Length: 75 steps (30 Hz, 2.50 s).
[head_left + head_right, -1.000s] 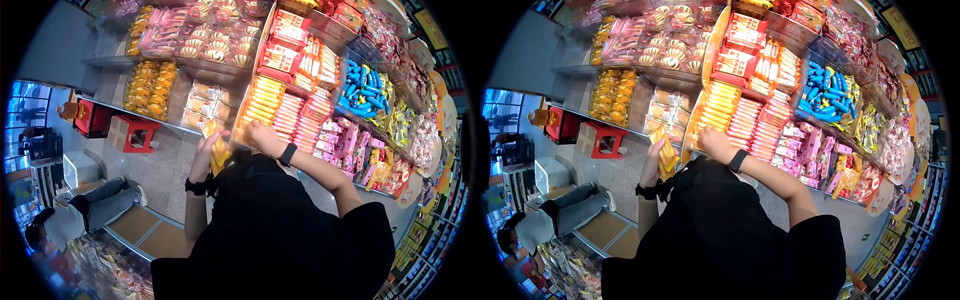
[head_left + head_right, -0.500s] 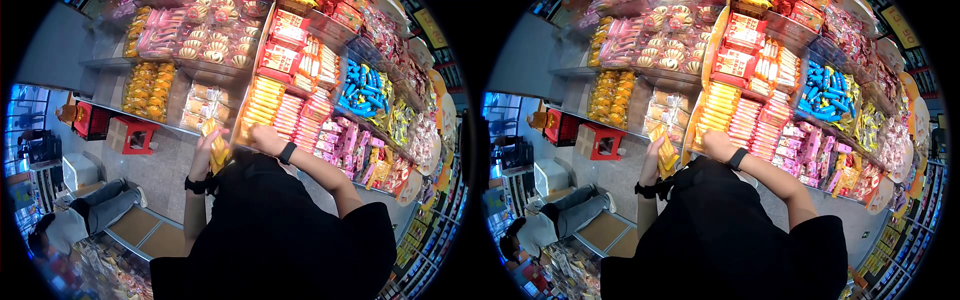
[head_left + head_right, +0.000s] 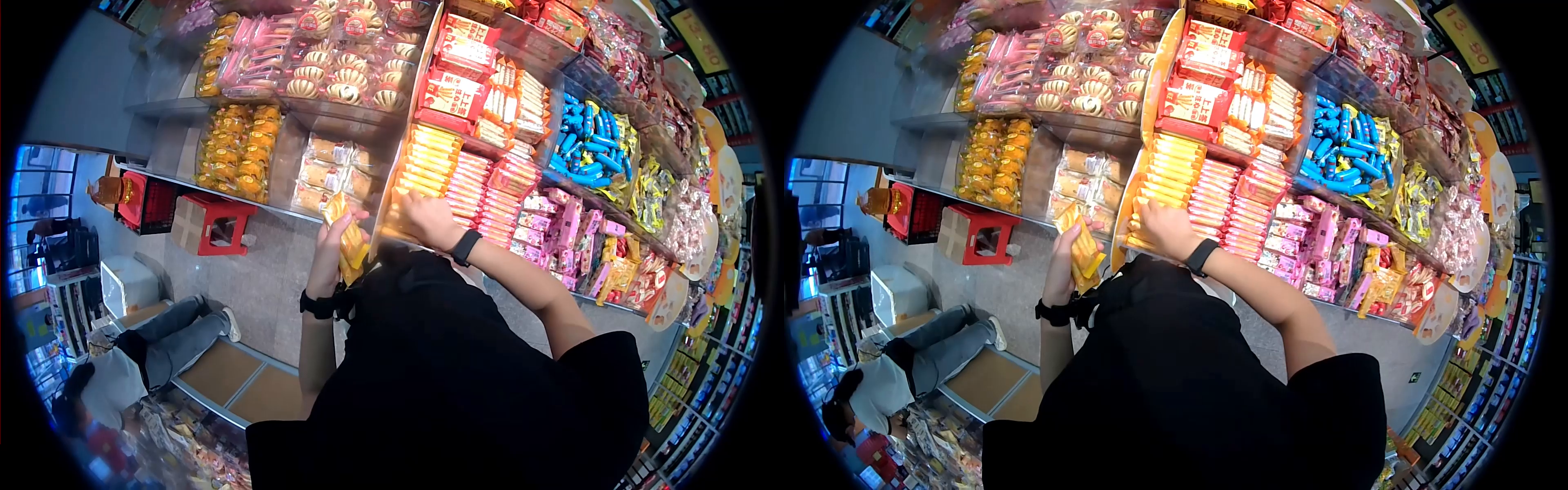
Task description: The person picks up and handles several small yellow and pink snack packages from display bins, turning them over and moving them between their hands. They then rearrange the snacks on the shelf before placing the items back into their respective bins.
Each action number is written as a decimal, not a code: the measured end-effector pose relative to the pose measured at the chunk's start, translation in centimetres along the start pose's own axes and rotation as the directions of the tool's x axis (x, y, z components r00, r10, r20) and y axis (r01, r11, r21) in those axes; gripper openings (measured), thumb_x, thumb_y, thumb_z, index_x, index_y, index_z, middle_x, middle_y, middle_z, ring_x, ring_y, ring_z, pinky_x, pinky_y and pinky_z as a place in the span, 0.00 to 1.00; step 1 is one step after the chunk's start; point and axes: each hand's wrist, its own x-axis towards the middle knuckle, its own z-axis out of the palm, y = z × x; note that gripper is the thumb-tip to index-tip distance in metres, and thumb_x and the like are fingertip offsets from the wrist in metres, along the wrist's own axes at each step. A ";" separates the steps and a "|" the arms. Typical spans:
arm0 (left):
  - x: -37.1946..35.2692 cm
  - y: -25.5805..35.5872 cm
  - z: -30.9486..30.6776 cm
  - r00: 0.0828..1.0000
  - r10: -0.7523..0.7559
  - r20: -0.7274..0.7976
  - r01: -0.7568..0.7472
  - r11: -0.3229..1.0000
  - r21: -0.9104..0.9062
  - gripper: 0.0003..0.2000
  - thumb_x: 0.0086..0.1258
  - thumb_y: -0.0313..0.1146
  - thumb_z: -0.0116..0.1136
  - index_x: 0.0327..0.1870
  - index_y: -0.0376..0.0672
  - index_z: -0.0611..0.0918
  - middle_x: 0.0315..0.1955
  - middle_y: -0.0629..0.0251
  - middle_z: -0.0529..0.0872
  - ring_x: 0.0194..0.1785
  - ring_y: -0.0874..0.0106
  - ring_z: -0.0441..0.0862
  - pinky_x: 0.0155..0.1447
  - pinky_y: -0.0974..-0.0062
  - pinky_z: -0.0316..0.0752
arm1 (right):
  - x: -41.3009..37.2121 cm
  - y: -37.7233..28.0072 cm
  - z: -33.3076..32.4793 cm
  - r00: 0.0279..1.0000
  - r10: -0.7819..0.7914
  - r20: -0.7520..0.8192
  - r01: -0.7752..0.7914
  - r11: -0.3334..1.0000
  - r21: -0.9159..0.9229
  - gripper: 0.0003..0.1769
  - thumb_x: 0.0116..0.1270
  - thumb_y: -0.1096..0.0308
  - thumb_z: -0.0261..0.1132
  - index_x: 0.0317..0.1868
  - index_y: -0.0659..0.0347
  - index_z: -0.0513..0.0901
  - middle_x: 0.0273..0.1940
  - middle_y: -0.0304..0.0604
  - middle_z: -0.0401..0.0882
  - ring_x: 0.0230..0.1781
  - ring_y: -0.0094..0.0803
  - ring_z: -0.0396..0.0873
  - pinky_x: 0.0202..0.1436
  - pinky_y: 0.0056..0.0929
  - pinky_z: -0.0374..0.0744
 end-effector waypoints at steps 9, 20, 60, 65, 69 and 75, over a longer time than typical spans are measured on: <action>0.4 -0.2 0.3 0.995 -0.025 0.097 0.026 1.000 -0.003 0.16 0.70 0.39 0.42 0.51 0.35 0.69 0.42 0.57 0.78 0.35 0.71 0.79 0.40 0.77 0.75 | -0.2 -0.1 1.0 0.994 -0.011 -0.110 0.006 0.999 -0.045 0.13 0.51 0.68 0.60 0.38 0.60 0.71 0.30 0.43 0.71 0.26 0.38 0.77 0.21 0.33 0.75; 1.9 -2.4 -0.7 0.964 -0.127 0.233 0.148 0.986 -0.071 0.21 0.73 0.41 0.39 0.58 0.32 0.66 0.46 0.55 0.78 0.45 0.67 0.80 0.51 0.73 0.74 | 0.7 0.4 -2.4 0.995 0.089 0.033 -0.088 0.733 0.675 0.16 0.60 0.58 0.61 0.37 0.64 0.74 0.28 0.42 0.72 0.26 0.32 0.74 0.29 0.28 0.73; 3.4 -0.8 0.9 0.985 -0.014 0.171 0.004 0.998 0.058 0.15 0.71 0.34 0.42 0.54 0.35 0.68 0.40 0.61 0.76 0.30 0.79 0.73 0.35 0.82 0.72 | 0.2 1.0 0.5 1.000 0.020 0.007 -0.021 0.940 0.339 0.12 0.56 0.71 0.55 0.35 0.73 0.72 0.30 0.56 0.72 0.32 0.48 0.75 0.37 0.40 0.74; 3.6 -0.8 1.4 0.977 -0.032 0.209 0.014 0.996 0.087 0.15 0.71 0.34 0.42 0.53 0.35 0.69 0.40 0.61 0.76 0.30 0.78 0.74 0.35 0.81 0.72 | 0.8 1.5 3.0 0.992 -0.095 0.085 0.044 0.882 0.468 0.13 0.57 0.68 0.55 0.35 0.73 0.73 0.28 0.56 0.73 0.29 0.49 0.74 0.34 0.40 0.74; 3.3 -0.5 1.0 0.984 -0.027 0.176 0.014 0.997 0.073 0.14 0.71 0.33 0.42 0.52 0.35 0.69 0.39 0.61 0.76 0.30 0.78 0.74 0.35 0.81 0.72 | 0.1 0.9 0.4 0.996 0.060 -0.070 -0.039 0.963 0.268 0.10 0.55 0.69 0.58 0.31 0.69 0.73 0.33 0.51 0.70 0.35 0.45 0.73 0.38 0.38 0.74; 3.7 -1.0 0.7 0.975 -0.021 0.222 0.009 0.999 0.053 0.14 0.71 0.33 0.42 0.52 0.35 0.69 0.39 0.61 0.77 0.30 0.78 0.74 0.35 0.80 0.72 | 1.0 1.3 1.5 0.986 -0.086 0.140 0.032 0.935 0.353 0.09 0.53 0.70 0.57 0.28 0.69 0.77 0.35 0.52 0.73 0.37 0.46 0.74 0.38 0.37 0.75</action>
